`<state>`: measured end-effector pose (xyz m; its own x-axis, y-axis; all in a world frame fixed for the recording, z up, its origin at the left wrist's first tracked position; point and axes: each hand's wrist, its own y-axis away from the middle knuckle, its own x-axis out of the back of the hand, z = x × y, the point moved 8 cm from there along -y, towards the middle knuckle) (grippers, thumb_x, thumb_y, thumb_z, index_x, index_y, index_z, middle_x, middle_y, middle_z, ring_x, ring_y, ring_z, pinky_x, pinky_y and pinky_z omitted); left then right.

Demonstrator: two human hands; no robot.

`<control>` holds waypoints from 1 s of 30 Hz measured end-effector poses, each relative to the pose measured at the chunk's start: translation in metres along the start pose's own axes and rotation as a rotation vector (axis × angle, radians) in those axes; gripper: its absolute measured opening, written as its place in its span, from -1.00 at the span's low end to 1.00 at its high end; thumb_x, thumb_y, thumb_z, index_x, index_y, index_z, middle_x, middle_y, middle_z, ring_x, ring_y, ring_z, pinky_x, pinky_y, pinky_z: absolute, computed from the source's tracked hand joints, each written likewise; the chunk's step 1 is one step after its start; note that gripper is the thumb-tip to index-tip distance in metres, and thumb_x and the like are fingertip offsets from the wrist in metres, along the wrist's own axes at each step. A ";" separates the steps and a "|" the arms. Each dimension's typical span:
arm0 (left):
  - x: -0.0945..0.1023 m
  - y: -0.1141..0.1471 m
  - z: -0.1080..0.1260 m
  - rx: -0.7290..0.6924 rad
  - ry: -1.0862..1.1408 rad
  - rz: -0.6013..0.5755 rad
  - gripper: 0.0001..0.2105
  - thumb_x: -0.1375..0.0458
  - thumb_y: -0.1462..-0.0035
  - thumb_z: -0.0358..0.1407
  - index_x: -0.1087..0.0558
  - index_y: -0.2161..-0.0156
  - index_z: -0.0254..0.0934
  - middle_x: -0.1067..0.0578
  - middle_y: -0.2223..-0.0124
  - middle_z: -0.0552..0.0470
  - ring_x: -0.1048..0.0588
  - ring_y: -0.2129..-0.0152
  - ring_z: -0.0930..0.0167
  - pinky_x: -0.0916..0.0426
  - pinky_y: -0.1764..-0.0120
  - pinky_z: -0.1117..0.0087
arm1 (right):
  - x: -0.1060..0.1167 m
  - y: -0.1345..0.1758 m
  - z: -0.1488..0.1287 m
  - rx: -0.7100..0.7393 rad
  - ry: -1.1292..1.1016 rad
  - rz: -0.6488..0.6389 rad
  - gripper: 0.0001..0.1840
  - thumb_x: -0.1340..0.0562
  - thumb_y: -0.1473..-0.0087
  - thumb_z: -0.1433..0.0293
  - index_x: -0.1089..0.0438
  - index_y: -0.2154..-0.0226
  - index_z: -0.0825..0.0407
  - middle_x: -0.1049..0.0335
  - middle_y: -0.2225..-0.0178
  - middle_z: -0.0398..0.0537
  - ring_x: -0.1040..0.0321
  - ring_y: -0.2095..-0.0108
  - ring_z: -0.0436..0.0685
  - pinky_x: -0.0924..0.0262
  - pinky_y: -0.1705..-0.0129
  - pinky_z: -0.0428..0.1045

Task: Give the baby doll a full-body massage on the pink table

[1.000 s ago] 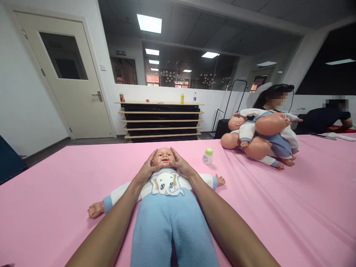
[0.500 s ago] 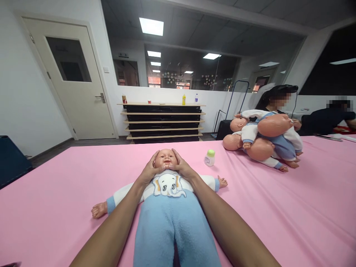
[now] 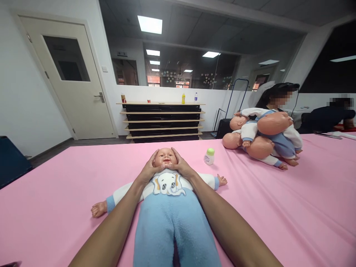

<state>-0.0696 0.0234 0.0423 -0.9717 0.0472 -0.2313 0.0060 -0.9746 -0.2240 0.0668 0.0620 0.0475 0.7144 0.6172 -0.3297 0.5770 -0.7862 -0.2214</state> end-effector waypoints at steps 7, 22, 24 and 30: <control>-0.004 0.002 -0.004 0.061 0.157 -0.096 -0.05 -0.37 0.04 -0.29 0.08 -0.36 -0.05 -0.11 -0.35 -0.16 -0.29 -0.19 0.15 -0.19 -0.21 0.16 | 0.000 -0.003 0.002 -0.043 -0.210 -0.066 0.11 -0.49 0.24 0.39 0.02 -0.30 -0.13 -0.18 -0.23 0.03 -0.25 -0.16 0.22 -0.12 -0.22 0.16; 0.001 0.000 -0.008 0.105 0.247 -0.004 -0.20 -0.28 -0.07 -0.26 0.00 -0.35 -0.07 -0.19 -0.32 -0.12 -0.35 -0.14 0.21 -0.23 -0.19 0.19 | 0.012 -0.012 0.012 -0.009 -0.312 -0.016 -0.37 -0.27 -0.11 0.36 -0.15 -0.22 -0.09 -0.25 -0.19 -0.02 -0.27 -0.15 0.10 -0.14 -0.22 0.13; 0.003 -0.003 -0.012 0.094 0.186 0.034 -0.25 -0.25 -0.09 -0.20 -0.04 -0.34 -0.05 -0.19 -0.32 -0.10 -0.36 -0.14 0.20 -0.26 -0.17 0.18 | 0.012 -0.014 0.015 0.006 -0.275 0.020 -0.36 -0.24 -0.13 0.32 -0.11 -0.24 -0.07 -0.27 -0.18 0.00 -0.31 -0.12 0.11 -0.17 -0.20 0.15; 0.028 -0.010 -0.010 -0.152 -0.435 0.255 -0.43 -0.08 -0.18 -0.04 -0.23 -0.26 -0.11 -0.22 -0.31 -0.01 -0.19 -0.24 0.20 -0.06 -0.26 0.17 | 0.023 -0.020 0.012 0.217 0.549 0.283 -0.45 0.08 -0.28 0.22 -0.08 -0.26 0.01 -0.22 -0.22 -0.05 -0.21 -0.19 0.07 -0.13 -0.21 0.11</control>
<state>-0.0944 0.0365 0.0281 -0.9430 -0.3138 0.1107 0.2575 -0.8989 -0.3545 0.0670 0.0914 0.0334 0.9585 0.2666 0.1015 0.2848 -0.8739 -0.3939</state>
